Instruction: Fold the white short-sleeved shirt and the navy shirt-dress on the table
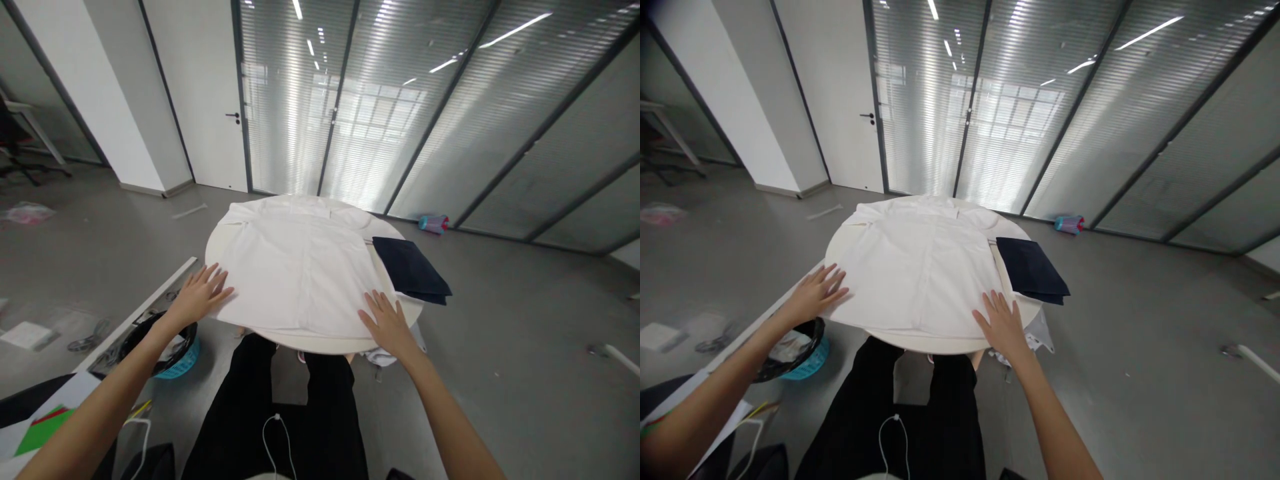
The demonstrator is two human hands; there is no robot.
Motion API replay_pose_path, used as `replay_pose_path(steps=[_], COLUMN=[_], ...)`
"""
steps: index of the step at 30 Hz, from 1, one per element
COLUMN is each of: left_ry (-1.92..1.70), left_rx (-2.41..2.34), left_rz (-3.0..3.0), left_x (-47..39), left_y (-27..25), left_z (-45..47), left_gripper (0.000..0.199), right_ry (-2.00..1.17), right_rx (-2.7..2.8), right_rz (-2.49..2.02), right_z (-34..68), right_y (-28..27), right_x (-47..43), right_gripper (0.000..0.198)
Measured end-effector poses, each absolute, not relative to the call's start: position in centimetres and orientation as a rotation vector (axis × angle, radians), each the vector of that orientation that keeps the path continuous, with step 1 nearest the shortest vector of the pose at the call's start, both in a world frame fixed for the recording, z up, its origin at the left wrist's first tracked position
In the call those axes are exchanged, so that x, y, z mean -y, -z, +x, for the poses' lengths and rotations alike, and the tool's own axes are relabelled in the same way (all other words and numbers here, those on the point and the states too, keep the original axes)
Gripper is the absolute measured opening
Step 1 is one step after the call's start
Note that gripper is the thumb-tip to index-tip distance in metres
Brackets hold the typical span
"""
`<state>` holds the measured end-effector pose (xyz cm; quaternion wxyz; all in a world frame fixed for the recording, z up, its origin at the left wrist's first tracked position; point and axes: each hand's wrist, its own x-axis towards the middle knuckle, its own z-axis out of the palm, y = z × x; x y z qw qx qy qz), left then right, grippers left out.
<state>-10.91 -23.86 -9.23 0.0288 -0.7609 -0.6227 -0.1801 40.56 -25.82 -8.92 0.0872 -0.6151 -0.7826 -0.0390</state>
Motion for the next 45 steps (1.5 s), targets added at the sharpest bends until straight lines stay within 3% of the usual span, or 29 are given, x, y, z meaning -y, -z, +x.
replay_pose_path(steps=[7, 14, 22, 30, 38, 45], left_ry=[0.646, 0.395, 0.373, 0.789, 0.524, 0.483], left_rx=[1.393, 0.863, 0.908, 1.193, 0.882, 1.122], left_rz=[-2.789, -3.142, -3.207, -3.174, -3.24, -3.093], left_x=[17.9, 18.5, 20.6, 15.5, 5.2, -1.9], left_y=[3.1, 4.6, 4.9, 4.8, 2.7, 7.2], left_z=[-1.4, 4.9, 3.0, 1.3, 5.7, 7.8], left_gripper=[0.05, 0.059, 0.06, 0.032, 0.037, 0.052], right_ry=[0.074, -0.01, -0.032, -0.023, 0.041, 0.101], right_rx=[2.277, 2.246, 2.209, 2.201, 2.18, 2.127], right_rz=[-1.621, -1.6, -1.597, -1.594, -1.609, -1.579], right_z=[41.6, 42.2, 42.1, 42.1, 42.0, 42.2], right_y=[7.8, 10.2, 10.1, 10.0, 10.2, 8.3], right_x=[22.8, 21.7, 22.1, 22.3, 22.5, 22.7], right_gripper=[0.061, 0.061, 0.057, 0.053, 0.051, 0.043])
